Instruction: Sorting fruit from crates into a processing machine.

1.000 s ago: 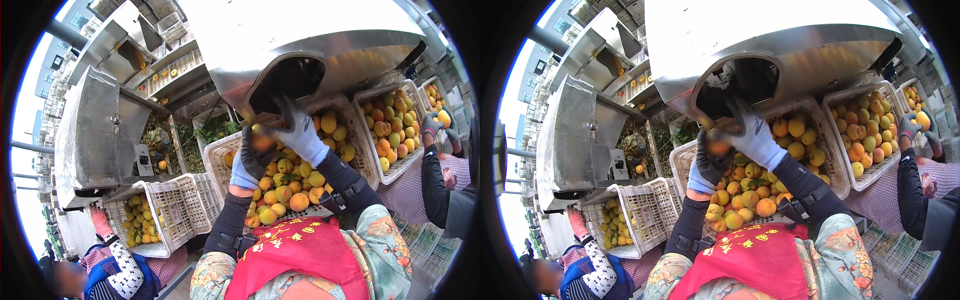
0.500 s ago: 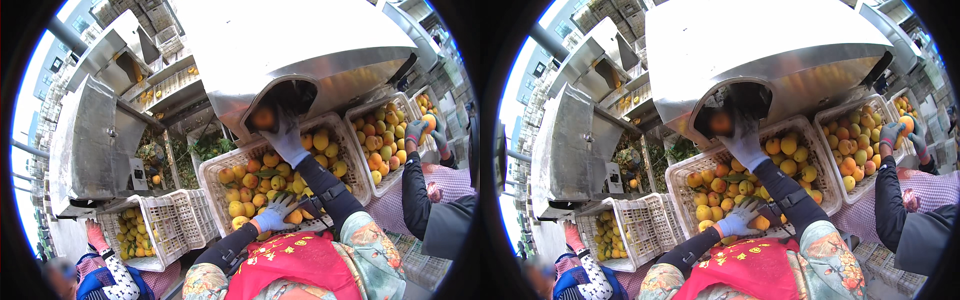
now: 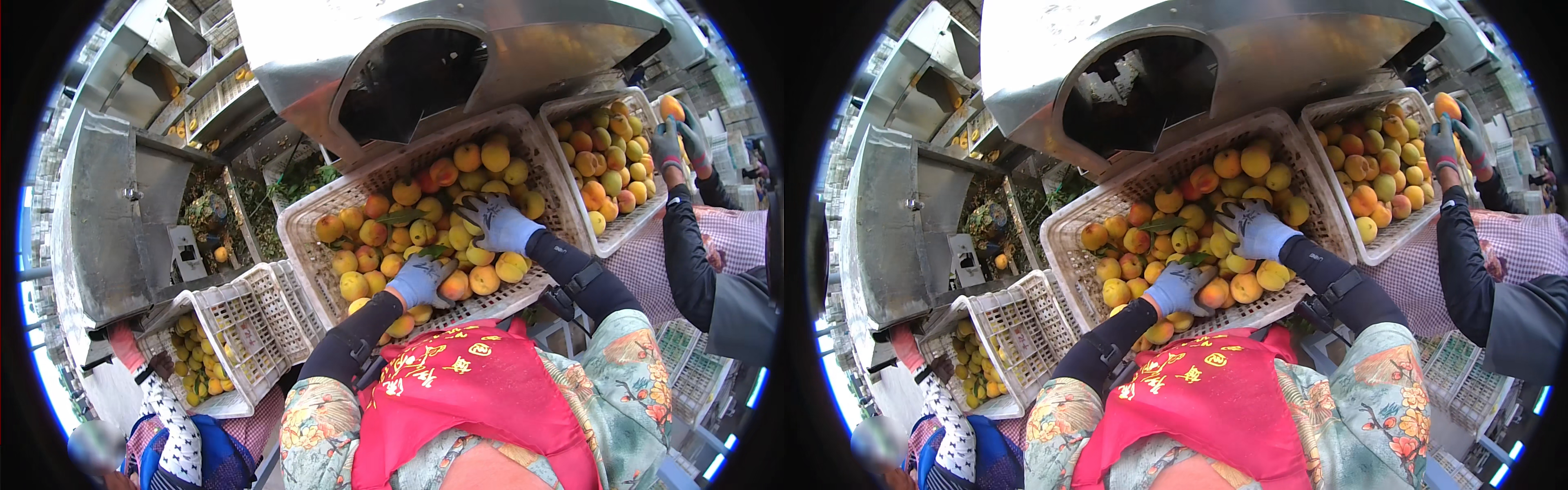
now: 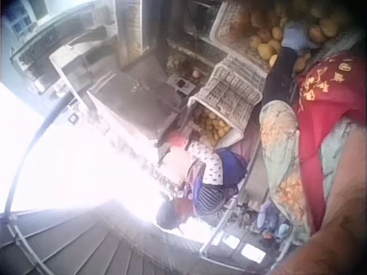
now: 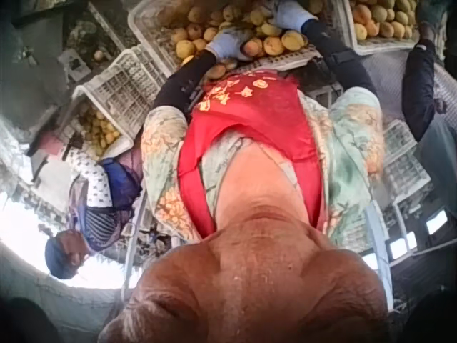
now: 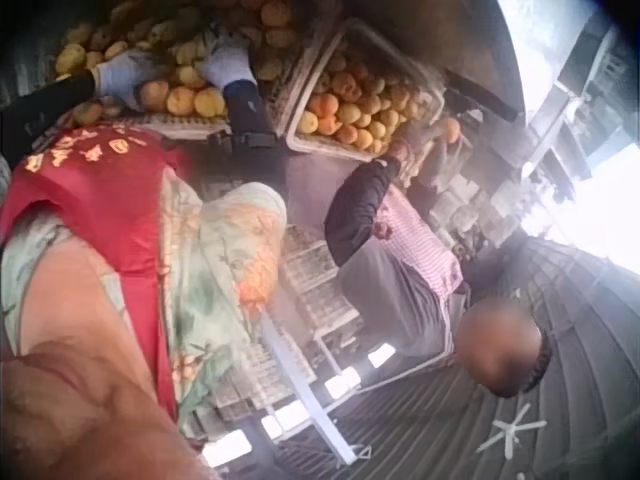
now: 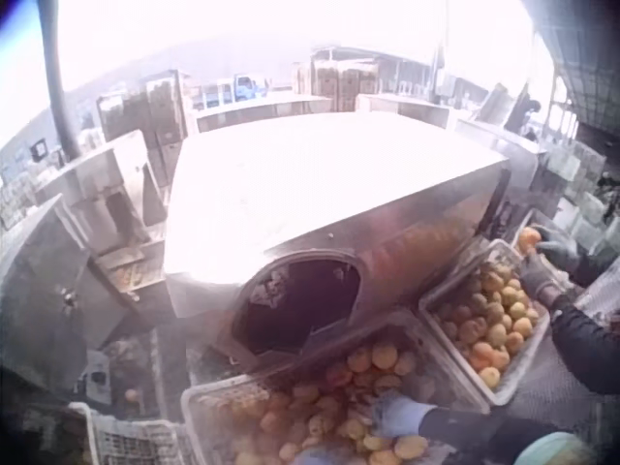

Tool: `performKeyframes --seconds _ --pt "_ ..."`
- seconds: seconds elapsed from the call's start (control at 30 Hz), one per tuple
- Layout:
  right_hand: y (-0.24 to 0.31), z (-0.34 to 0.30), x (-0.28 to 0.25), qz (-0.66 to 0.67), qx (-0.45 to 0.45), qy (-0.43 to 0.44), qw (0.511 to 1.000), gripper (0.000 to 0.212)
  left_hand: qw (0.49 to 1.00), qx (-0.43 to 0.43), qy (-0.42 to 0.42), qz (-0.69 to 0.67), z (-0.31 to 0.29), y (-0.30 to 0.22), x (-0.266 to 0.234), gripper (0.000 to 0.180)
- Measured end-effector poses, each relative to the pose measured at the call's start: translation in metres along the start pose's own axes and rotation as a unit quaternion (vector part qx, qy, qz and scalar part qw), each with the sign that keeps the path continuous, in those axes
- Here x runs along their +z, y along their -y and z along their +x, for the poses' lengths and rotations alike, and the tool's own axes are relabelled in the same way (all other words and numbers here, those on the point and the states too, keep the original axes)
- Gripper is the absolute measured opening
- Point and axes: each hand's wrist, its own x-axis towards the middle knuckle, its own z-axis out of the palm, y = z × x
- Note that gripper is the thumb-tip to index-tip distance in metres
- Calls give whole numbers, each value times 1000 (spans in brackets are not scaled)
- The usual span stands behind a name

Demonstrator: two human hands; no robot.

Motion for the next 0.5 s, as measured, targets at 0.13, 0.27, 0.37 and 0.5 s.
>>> performKeyframes --seconds 0.13,0.27,0.37,0.5 --pt "-12 8 13 47 -20 -62 997 65 837 -264 -95 -469 -13 45 11 73" --pt "-6 16 -17 356 37 -85 930 61 694 -111 -234 -672 -26 48 1 86" --pt "12 6 -39 720 -9 -161 675 59 348 -5 -192 -918 -2 -2 -62 84" --pt "39 9 -57 747 -68 -253 611 55 429 -1 -281 -859 -13 -22 -91 97"
